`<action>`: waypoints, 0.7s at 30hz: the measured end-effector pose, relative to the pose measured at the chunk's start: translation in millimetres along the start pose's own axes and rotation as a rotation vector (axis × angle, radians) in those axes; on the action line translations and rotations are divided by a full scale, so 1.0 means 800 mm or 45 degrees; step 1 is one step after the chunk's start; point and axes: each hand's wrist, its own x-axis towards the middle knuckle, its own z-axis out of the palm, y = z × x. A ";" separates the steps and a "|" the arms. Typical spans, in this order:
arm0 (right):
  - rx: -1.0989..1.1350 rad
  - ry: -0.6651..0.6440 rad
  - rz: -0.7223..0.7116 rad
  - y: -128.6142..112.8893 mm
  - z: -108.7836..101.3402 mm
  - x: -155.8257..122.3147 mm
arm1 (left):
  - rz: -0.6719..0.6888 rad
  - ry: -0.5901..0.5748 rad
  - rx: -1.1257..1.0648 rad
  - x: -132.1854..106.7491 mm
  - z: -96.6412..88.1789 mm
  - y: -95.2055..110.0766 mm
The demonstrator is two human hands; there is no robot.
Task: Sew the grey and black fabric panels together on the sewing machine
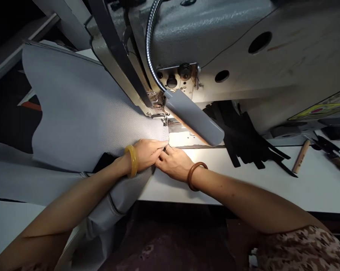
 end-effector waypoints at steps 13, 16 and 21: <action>0.087 -0.094 0.057 0.022 0.000 0.010 | -0.004 -0.075 0.113 0.013 -0.015 -0.012; 0.060 -0.099 0.028 0.023 -0.002 0.010 | -0.031 -0.067 0.166 0.016 -0.015 -0.009; 0.008 -0.070 0.004 0.009 -0.008 0.007 | -0.039 -0.151 0.298 0.016 -0.013 -0.006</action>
